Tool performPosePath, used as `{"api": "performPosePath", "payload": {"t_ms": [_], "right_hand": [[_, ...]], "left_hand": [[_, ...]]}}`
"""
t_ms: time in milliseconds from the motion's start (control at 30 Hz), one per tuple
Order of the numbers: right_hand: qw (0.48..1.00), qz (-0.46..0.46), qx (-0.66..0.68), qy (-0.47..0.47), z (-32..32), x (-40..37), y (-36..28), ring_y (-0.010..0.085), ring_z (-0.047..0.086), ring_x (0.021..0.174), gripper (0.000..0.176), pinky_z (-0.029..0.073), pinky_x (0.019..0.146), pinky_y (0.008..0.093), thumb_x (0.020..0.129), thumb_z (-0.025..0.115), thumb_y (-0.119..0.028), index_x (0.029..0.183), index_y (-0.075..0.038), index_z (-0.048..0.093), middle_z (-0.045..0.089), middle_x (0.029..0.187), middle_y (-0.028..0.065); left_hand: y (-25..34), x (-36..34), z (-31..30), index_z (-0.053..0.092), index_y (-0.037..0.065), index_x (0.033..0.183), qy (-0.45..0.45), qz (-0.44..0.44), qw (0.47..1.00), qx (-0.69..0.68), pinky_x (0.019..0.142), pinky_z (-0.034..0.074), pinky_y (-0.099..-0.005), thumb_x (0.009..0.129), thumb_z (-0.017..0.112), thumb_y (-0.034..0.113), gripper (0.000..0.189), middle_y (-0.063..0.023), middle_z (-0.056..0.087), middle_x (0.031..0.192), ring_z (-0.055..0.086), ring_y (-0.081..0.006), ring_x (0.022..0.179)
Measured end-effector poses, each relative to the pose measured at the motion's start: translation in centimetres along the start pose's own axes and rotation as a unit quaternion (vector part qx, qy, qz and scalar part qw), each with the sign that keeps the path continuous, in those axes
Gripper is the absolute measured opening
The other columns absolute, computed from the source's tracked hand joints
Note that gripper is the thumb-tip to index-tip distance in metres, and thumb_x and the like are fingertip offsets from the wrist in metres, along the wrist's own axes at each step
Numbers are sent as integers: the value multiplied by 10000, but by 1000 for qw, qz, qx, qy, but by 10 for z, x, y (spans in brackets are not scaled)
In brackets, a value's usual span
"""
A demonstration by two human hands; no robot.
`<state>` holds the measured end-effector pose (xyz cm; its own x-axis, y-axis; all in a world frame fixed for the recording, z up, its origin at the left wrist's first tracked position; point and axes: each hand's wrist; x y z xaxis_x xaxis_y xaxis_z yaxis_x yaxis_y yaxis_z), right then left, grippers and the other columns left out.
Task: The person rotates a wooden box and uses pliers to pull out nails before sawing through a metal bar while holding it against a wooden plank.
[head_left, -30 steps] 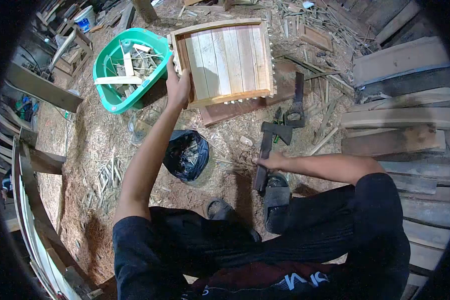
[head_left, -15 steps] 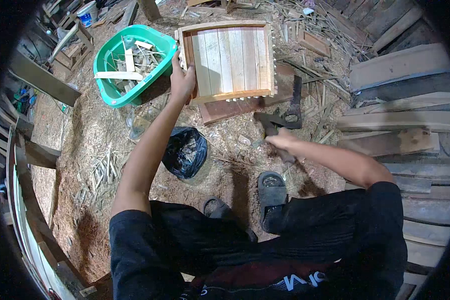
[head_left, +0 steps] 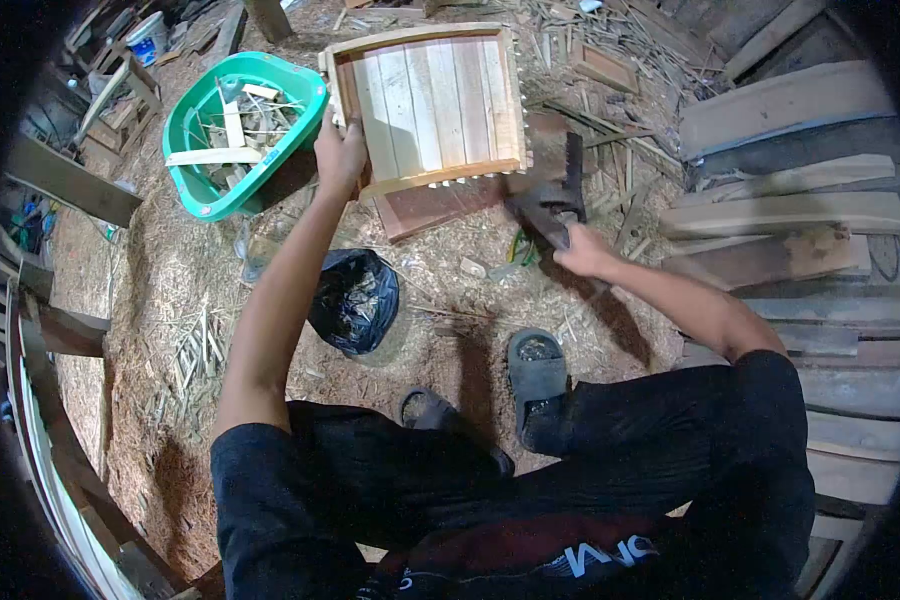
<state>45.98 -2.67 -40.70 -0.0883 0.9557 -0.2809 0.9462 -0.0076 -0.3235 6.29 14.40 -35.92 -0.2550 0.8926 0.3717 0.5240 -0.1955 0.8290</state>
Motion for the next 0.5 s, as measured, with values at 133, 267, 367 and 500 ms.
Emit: {"api": "performPosePath", "payload": {"t_ms": [133, 267, 367, 500], "right_hand": [[998, -6, -66, 6, 0, 23, 13, 454, 602, 1000, 401, 499, 842, 501, 757, 656, -166, 1061, 81, 572, 596, 1072, 300], [981, -120, -143, 56, 22, 16, -3, 460, 530, 1150, 362, 471, 912, 509, 769, 584, -52, 1087, 116, 539, 439, 1339, 331], [982, 68, -38, -169, 33, 23, -43, 416, 599, 1102, 388, 481, 946, 489, 828, 612, -177, 1143, 50, 605, 584, 1214, 292], [991, 109, -24, -74, 93, 56, -25, 411, 625, 1056, 533, 499, 925, 464, 855, 628, -437, 1066, 52, 653, 636, 1119, 290]], "left_hand": [[18, -24, -8, 496, -19, 1312, -22, -43, 997, -66, 887, 486, -404, 954, 597, 235, 451, -257, 659, 1115, 652, -355, 1047], [25, -50, -12, 476, 8, 1338, 10, 11, 998, -54, 888, 486, -401, 967, 579, 208, 434, -231, 660, 1129, 653, -325, 1052], [19, -50, -11, 484, 13, 1332, -10, -5, 997, -80, 883, 491, -401, 969, 577, 210, 423, -224, 666, 1119, 657, -320, 1040], [22, -42, -11, 483, 16, 1332, -11, 17, 995, -93, 878, 496, -401, 971, 580, 226, 429, -226, 671, 1100, 665, -319, 1022]]}}
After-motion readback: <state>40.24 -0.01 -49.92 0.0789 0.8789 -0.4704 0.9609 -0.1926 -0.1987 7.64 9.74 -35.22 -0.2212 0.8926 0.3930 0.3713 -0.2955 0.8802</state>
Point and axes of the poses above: each hand's wrist, its own x-axis towards the middle knuckle, its own z-axis out of the palm, y = z × x
